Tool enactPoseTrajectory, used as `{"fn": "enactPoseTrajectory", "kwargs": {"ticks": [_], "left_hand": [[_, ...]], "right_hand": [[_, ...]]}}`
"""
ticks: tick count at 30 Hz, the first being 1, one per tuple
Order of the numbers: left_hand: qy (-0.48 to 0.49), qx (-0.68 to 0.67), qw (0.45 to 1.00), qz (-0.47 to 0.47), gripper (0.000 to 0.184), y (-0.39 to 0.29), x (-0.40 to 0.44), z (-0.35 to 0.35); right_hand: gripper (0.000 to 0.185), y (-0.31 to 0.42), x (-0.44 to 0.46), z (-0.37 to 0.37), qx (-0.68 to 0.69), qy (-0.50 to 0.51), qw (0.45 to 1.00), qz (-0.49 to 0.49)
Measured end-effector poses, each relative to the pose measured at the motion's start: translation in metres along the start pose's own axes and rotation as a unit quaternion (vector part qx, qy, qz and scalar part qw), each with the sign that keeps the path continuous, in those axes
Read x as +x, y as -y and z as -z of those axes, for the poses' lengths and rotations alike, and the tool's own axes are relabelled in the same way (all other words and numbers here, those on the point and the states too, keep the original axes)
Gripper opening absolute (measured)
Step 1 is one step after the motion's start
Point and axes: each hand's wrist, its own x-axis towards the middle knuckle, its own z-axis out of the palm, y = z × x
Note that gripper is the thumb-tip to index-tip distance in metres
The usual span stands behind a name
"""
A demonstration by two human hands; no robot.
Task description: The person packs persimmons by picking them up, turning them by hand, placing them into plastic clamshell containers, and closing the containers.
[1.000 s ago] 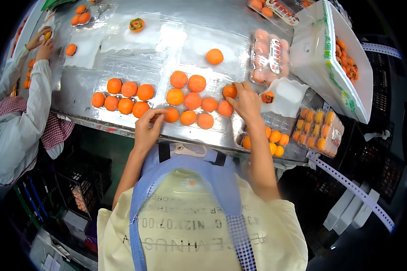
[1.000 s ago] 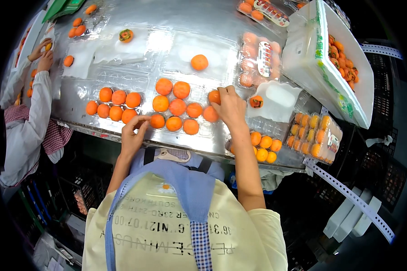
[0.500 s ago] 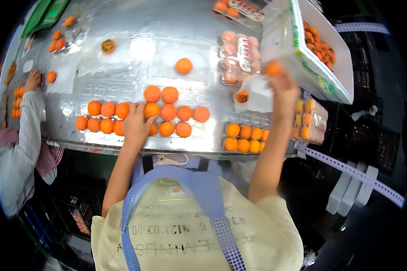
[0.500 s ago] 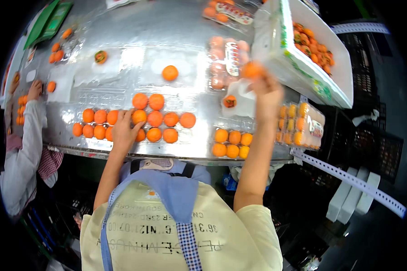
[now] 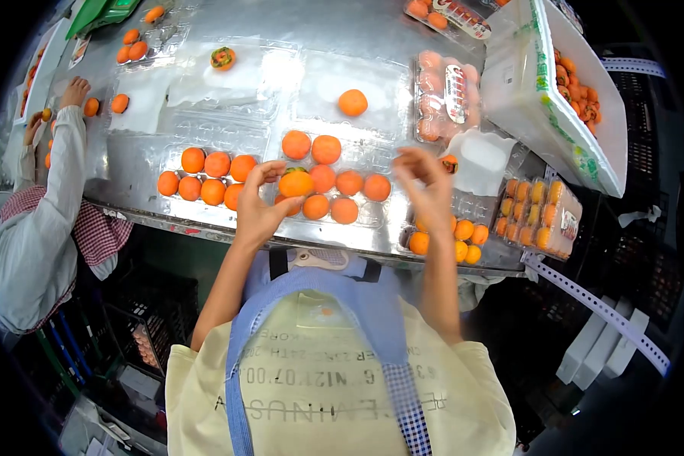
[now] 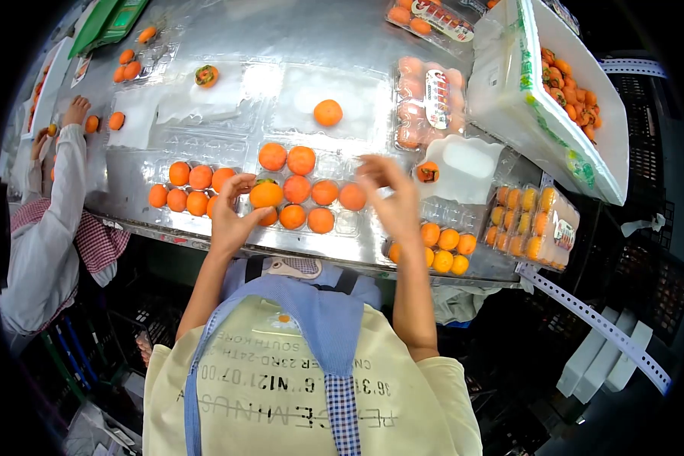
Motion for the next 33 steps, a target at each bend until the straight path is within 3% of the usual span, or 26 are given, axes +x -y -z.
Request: {"fn": "enactPoseTrajectory", "kwargs": {"ticks": [1, 3, 4, 9, 11, 15, 18, 22, 27, 33], "left_hand": [[0.033, -0.146, 0.988, 0.035, 0.056, -0.003, -0.005, 0.002], [0.072, -0.3, 0.947, 0.089, 0.06, -0.019, -0.01, 0.005], [0.091, -0.374, 0.916, 0.114, 0.061, -0.026, -0.012, 0.005], [0.126, -0.431, 0.879, 0.162, 0.05, -0.034, -0.019, -0.002], [0.121, -0.405, 0.893, 0.157, 0.042, -0.031, -0.023, -0.007], [0.114, -0.455, 0.865, 0.179, 0.039, -0.035, -0.024, -0.008], [0.132, -0.438, 0.874, 0.162, 0.044, -0.038, -0.023, -0.007], [0.137, -0.415, 0.884, 0.164, 0.043, -0.034, -0.024, -0.008], [0.139, -0.386, 0.897, 0.167, 0.039, -0.032, -0.025, -0.008], [0.126, -0.366, 0.906, 0.174, 0.034, -0.03, -0.027, -0.011]], "right_hand": [[0.029, 0.008, -0.008, -0.015, -0.044, 0.054, 0.997, 0.018], [0.046, 0.019, -0.015, -0.035, -0.053, 0.16, 0.985, 0.034], [0.049, 0.026, -0.018, -0.043, -0.062, 0.163, 0.982, 0.076], [0.058, 0.038, -0.027, -0.07, -0.146, 0.154, 0.942, 0.258], [0.061, 0.036, -0.032, -0.074, -0.109, 0.144, 0.963, 0.202], [0.056, 0.029, -0.038, -0.072, 0.034, 0.153, 0.986, 0.064], [0.05, 0.02, -0.043, -0.075, 0.241, 0.143, 0.958, -0.059], [0.042, 0.015, -0.042, -0.069, 0.305, 0.169, 0.928, -0.128], [0.048, 0.001, -0.045, -0.068, 0.391, 0.186, 0.877, -0.206], [0.047, -0.004, -0.048, -0.07, 0.445, 0.178, 0.849, -0.223]]}}
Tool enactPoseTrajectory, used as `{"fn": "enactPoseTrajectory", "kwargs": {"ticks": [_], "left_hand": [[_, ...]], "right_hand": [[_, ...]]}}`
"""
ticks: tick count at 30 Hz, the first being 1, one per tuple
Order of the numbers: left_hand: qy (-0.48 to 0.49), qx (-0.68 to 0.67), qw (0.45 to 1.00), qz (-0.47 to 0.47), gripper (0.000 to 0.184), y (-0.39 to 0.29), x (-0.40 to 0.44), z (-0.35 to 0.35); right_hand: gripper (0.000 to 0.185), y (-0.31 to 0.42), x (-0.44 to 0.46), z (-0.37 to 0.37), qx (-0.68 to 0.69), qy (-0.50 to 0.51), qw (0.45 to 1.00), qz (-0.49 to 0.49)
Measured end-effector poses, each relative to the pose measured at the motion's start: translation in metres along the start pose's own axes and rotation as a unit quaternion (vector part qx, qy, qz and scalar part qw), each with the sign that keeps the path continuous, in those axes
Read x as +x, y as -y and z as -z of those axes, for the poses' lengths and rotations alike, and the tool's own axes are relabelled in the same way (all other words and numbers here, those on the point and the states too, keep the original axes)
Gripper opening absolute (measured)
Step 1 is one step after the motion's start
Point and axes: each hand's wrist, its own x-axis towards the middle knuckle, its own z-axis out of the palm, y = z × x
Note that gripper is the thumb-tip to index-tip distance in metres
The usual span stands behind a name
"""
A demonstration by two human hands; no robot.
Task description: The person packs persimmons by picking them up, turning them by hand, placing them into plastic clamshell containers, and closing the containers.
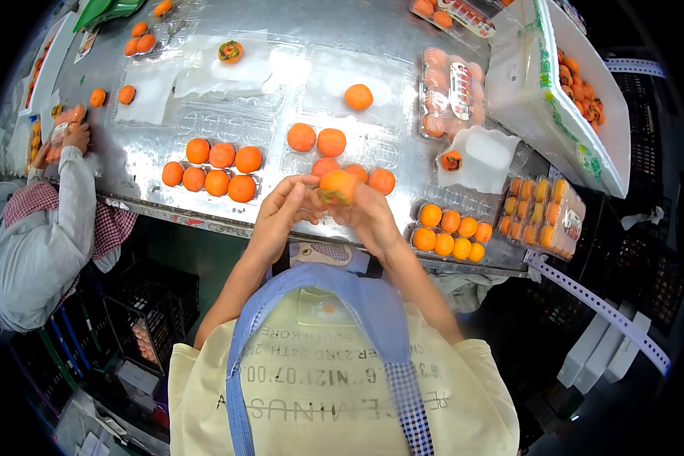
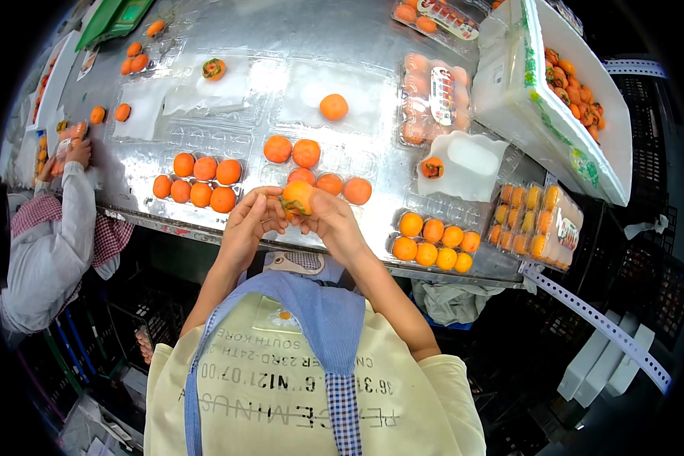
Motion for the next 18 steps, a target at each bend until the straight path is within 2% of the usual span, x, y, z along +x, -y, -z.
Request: {"fn": "enactPoseTrajectory", "kwargs": {"ticks": [3, 9, 12, 15, 17, 18], "left_hand": [[0.001, 0.009, 1.0, 0.002, 0.032, 0.001, 0.0, 0.001], [-0.003, 0.024, 1.0, 0.0, 0.031, 0.002, 0.0, 0.001], [0.0, 0.041, 0.999, -0.022, 0.033, 0.0, -0.001, -0.002], [-0.002, 0.084, 0.995, -0.047, 0.036, 0.0, -0.002, -0.008], [-0.012, 0.093, 0.995, -0.036, 0.037, 0.005, 0.0, -0.007], [-0.006, 0.009, 1.0, 0.008, 0.039, 0.004, 0.0, -0.005]], "right_hand": [[0.048, 0.003, -0.003, -0.005, -0.11, -0.01, 0.993, 0.049], [0.056, 0.003, -0.002, -0.007, -0.107, -0.012, 0.992, 0.059], [0.059, 0.0, 0.001, -0.011, -0.177, -0.009, 0.974, 0.141], [0.063, 0.006, -0.003, -0.018, -0.421, -0.036, 0.89, 0.173], [0.065, 0.011, -0.004, -0.022, -0.501, -0.027, 0.839, 0.211], [0.066, 0.012, -0.004, -0.022, -0.54, -0.022, 0.81, 0.229]]}}
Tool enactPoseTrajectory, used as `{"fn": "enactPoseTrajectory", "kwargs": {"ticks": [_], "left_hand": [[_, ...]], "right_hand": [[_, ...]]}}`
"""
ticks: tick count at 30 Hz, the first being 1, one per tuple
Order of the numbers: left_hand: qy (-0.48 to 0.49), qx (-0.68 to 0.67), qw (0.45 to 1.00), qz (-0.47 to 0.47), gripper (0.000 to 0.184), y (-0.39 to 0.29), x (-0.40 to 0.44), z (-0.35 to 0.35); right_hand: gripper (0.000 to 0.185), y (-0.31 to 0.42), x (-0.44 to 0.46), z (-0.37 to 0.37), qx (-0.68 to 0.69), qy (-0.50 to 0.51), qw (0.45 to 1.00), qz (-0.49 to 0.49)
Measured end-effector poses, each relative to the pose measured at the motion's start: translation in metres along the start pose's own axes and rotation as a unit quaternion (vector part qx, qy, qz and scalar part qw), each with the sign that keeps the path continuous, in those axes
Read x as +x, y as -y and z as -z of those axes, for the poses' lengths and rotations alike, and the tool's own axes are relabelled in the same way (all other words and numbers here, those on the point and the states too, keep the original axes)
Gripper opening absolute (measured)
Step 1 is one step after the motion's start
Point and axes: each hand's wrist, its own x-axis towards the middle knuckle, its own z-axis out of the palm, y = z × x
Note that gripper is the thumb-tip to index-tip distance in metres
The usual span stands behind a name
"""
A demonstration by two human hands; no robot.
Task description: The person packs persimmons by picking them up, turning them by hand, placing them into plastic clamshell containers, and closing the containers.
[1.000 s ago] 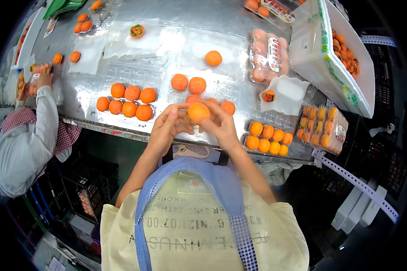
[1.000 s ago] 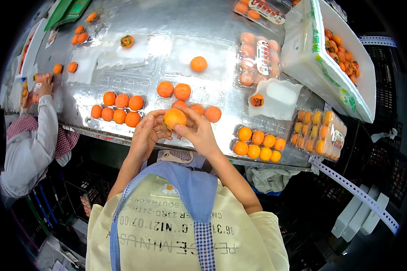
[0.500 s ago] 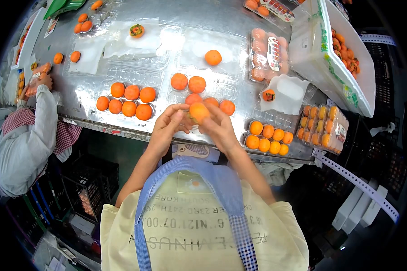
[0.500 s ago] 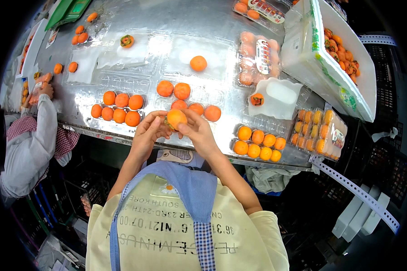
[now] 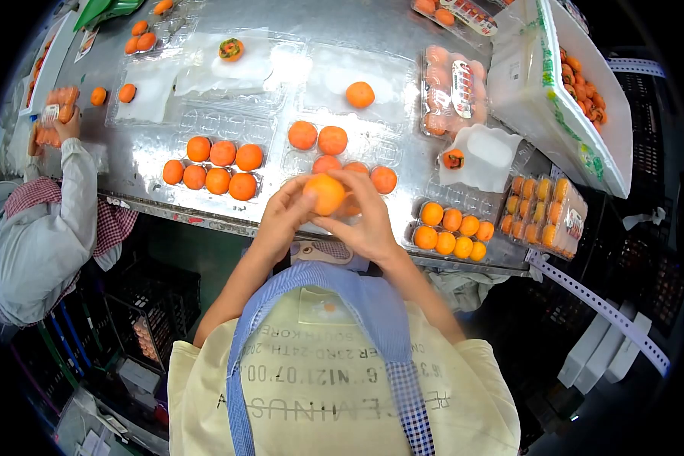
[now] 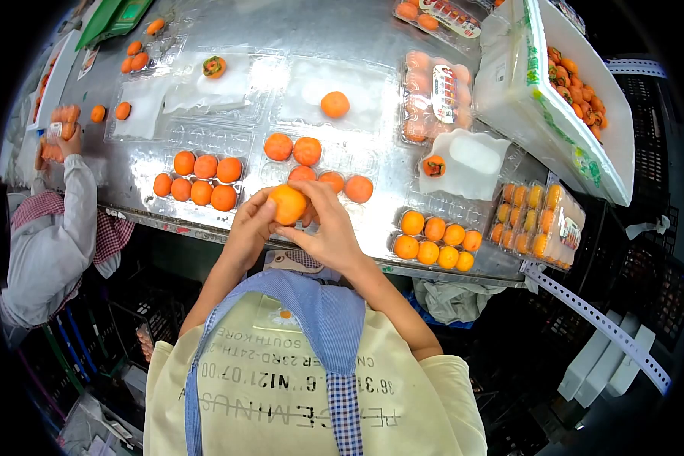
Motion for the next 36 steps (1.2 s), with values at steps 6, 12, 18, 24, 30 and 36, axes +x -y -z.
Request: {"fn": "enactPoseTrajectory", "kwargs": {"ticks": [6, 12, 18, 24, 30, 36], "left_hand": [[0.05, -0.237, 0.963, 0.116, 0.052, -0.002, 0.003, 0.013], [0.036, -0.22, 0.969, 0.103, 0.045, 0.002, 0.003, 0.013], [-0.049, -0.024, 0.998, 0.029, 0.039, 0.0, 0.0, -0.002], [0.003, -0.145, 0.987, 0.066, 0.039, 0.001, 0.001, 0.005], [0.027, -0.167, 0.982, 0.087, 0.049, 0.002, 0.001, 0.004], [0.038, -0.18, 0.978, 0.099, 0.05, 0.007, 0.003, 0.01]], "right_hand": [[0.065, -0.01, -0.002, -0.006, 0.12, 0.008, 0.992, -0.048], [0.061, -0.004, -0.001, -0.003, 0.079, 0.008, 0.995, -0.067], [0.058, -0.01, 0.0, -0.003, -0.048, -0.026, 0.998, 0.023], [0.049, -0.007, 0.0, 0.005, 0.067, -0.004, 0.996, -0.051], [0.035, -0.018, -0.006, -0.004, 0.311, -0.023, 0.944, -0.111], [0.028, -0.02, -0.004, 0.004, 0.351, -0.001, 0.925, -0.148]]}}
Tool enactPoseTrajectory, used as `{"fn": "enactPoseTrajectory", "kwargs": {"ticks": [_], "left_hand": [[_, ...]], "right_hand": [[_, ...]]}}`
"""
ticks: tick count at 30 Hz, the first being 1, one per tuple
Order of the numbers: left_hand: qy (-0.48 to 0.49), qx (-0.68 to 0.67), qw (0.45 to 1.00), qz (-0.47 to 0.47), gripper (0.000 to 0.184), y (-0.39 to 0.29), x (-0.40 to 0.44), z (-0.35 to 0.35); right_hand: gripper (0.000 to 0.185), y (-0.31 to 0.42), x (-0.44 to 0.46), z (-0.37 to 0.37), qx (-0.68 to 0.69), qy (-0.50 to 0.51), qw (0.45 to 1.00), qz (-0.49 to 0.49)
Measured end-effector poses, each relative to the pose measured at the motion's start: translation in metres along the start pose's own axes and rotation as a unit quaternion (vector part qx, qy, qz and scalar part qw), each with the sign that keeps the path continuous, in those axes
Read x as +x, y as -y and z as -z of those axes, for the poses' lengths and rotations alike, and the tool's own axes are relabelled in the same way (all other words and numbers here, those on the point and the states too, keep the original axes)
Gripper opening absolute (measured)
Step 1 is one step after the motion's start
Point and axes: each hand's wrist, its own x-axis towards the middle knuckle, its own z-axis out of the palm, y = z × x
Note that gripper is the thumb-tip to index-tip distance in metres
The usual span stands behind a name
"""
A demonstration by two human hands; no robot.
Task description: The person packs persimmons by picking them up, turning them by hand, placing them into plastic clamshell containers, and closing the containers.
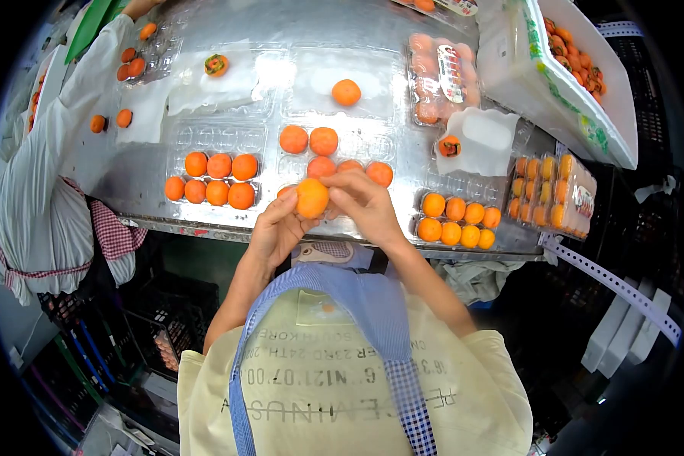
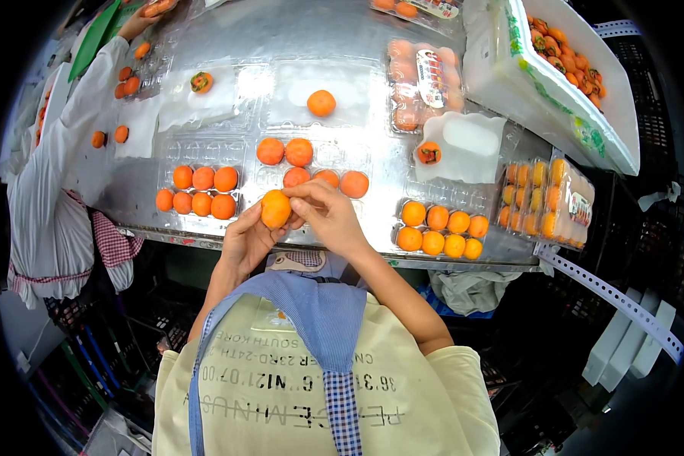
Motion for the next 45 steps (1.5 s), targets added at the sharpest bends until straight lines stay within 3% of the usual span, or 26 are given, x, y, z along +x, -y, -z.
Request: {"fn": "enactPoseTrajectory", "kwargs": {"ticks": [3, 6, 7, 12, 19, 22, 26, 28, 33, 40, 45], "left_hand": [[-0.034, 0.021, 0.999, -0.025, 0.041, 0.0, -0.002, -0.003], [-0.081, 0.106, 0.989, -0.067, 0.035, 0.002, 0.0, -0.015], [-0.093, 0.131, 0.985, -0.07, 0.035, 0.004, 0.0, -0.015], [-0.111, 0.227, 0.964, -0.087, 0.04, 0.018, 0.004, -0.016], [-0.11, 0.264, 0.955, -0.073, 0.042, 0.029, 0.003, -0.039], [-0.105, 0.288, 0.95, -0.062, 0.04, 0.039, 0.004, -0.033], [-0.106, 0.299, 0.947, -0.054, 0.029, 0.051, 0.005, -0.038], [-0.108, 0.3, 0.947, -0.047, 0.025, 0.058, 0.007, -0.042], [-0.106, 0.297, 0.948, -0.044, 0.019, 0.078, 0.012, -0.061], [-0.121, 0.267, 0.954, -0.069, 0.017, 0.107, 0.013, -0.077], [-0.145, 0.256, 0.951, -0.092, 0.016, 0.12, 0.009, -0.078]], "right_hand": [[0.035, -0.002, 0.003, 0.004, -0.102, -0.003, 0.994, 0.042], [0.047, 0.009, 0.0, 0.004, -0.406, -0.023, 0.886, 0.224], [0.056, 0.006, 0.0, 0.005, -0.433, -0.027, 0.867, 0.244], [0.057, 0.002, -0.01, 0.003, -0.483, -0.054, 0.846, 0.219], [0.051, 0.008, -0.031, 0.03, -0.455, -0.105, 0.867, 0.173], [0.049, 0.009, -0.048, 0.074, -0.477, -0.15, 0.849, 0.171], [0.047, 0.036, -0.082, 0.145, -0.518, -0.259, 0.813, 0.06], [0.045, 0.049, -0.102, 0.184, -0.564, -0.308, 0.765, 0.029], [0.044, 0.064, -0.126, 0.246, -0.683, -0.273, 0.678, 0.0], [0.041, 0.06, -0.116, 0.281, -0.718, -0.165, 0.675, -0.054], [0.042, 0.058, -0.112, 0.288, -0.686, -0.138, 0.713, -0.037]]}}
